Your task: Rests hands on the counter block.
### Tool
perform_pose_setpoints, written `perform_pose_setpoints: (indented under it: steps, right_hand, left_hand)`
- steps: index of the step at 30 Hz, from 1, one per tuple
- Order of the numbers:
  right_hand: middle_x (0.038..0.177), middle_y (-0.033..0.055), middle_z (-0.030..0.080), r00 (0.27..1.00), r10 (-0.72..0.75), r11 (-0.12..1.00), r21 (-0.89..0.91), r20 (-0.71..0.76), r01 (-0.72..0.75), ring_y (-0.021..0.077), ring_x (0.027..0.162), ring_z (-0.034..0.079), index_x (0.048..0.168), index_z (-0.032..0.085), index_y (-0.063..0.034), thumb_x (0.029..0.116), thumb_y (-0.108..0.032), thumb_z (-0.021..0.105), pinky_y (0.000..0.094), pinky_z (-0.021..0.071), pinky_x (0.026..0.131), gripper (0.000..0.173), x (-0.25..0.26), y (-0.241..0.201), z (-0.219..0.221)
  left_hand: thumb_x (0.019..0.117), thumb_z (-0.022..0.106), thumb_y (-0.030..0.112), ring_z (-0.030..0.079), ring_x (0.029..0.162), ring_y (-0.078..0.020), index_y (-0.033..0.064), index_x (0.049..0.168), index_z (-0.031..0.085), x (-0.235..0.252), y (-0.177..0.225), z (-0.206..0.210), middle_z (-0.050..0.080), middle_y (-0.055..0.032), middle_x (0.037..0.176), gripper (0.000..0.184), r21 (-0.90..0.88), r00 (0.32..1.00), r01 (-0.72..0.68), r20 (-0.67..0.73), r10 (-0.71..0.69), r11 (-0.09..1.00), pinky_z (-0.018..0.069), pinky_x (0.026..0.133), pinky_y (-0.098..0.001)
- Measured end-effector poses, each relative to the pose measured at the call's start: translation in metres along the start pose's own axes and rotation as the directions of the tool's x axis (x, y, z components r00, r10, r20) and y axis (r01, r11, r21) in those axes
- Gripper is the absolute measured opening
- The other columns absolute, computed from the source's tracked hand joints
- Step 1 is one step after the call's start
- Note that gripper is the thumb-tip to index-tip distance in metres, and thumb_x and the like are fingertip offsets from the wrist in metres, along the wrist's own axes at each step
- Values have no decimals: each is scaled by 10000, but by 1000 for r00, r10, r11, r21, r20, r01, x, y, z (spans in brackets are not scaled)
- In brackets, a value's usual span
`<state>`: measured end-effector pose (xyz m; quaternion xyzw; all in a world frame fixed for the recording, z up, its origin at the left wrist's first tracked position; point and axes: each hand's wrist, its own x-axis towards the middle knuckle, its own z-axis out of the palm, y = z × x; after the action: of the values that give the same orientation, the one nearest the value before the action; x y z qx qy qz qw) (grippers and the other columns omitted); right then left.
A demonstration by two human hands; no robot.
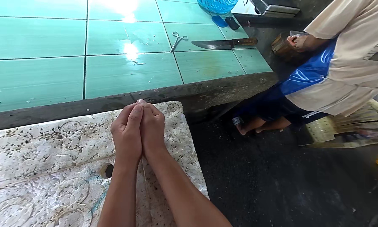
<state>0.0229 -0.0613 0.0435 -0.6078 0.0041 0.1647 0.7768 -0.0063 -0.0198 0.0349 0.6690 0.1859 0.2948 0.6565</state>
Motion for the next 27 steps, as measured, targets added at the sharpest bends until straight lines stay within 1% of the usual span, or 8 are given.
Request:
perform_pose_setpoints:
  steps: [5,10,19,21,24,27]
  right_hand:
    - [632,-14,517,1000,10,1000,-8,-3,-10,63,536,483,814,639,-142,1070,-473,470,242,393,485,451,0,-1,0]
    - [639,-8,517,1000,1,1000,5,5,-1,72,548,490,818,640,-143,1073,-468,464,252,399,491,449,1,1,0]
    - [632,-7,516,1000,2,1000,25,11,-2,70,533,485,801,628,-136,1076,-460,462,247,394,478,456,1,1,-1]
    - [619,-12,510,1000,17,1000,11,11,-17,64,504,472,803,622,-149,1067,-502,455,238,385,453,471,-2,1,-2]
    - [619,-9,508,999,36,999,-12,19,-35,71,493,467,818,621,-159,1057,-557,432,247,379,443,502,-6,0,-4]
    - [627,-4,514,999,32,999,-3,30,-32,71,501,474,830,623,-153,1062,-552,422,244,386,448,503,-8,-2,-5]
  left_hand:
    - [1076,469,325,641,810,24,149,1112,699,0,0,0,669,103,909,292,4,1000,-7,7,7,1000,546,739,-184]
    - [1074,471,324,640,799,29,150,1099,699,0,0,1,669,107,893,288,8,1000,0,0,0,1000,546,728,-179]
    - [1077,460,331,647,799,25,148,1120,699,1,-2,0,676,113,902,305,-6,1000,-18,16,18,1000,551,728,-176]
    - [1083,448,349,643,812,24,157,1125,694,-1,-3,-2,670,114,912,315,-7,999,-21,33,21,1000,548,743,-181]
    - [1085,442,355,645,811,25,172,1121,695,-2,-1,-1,669,118,906,315,10,999,-15,29,14,1000,552,743,-183]
    - [1084,439,367,641,811,35,177,1113,687,-1,1,-1,660,129,899,313,27,1000,-15,21,15,1000,549,746,-177]
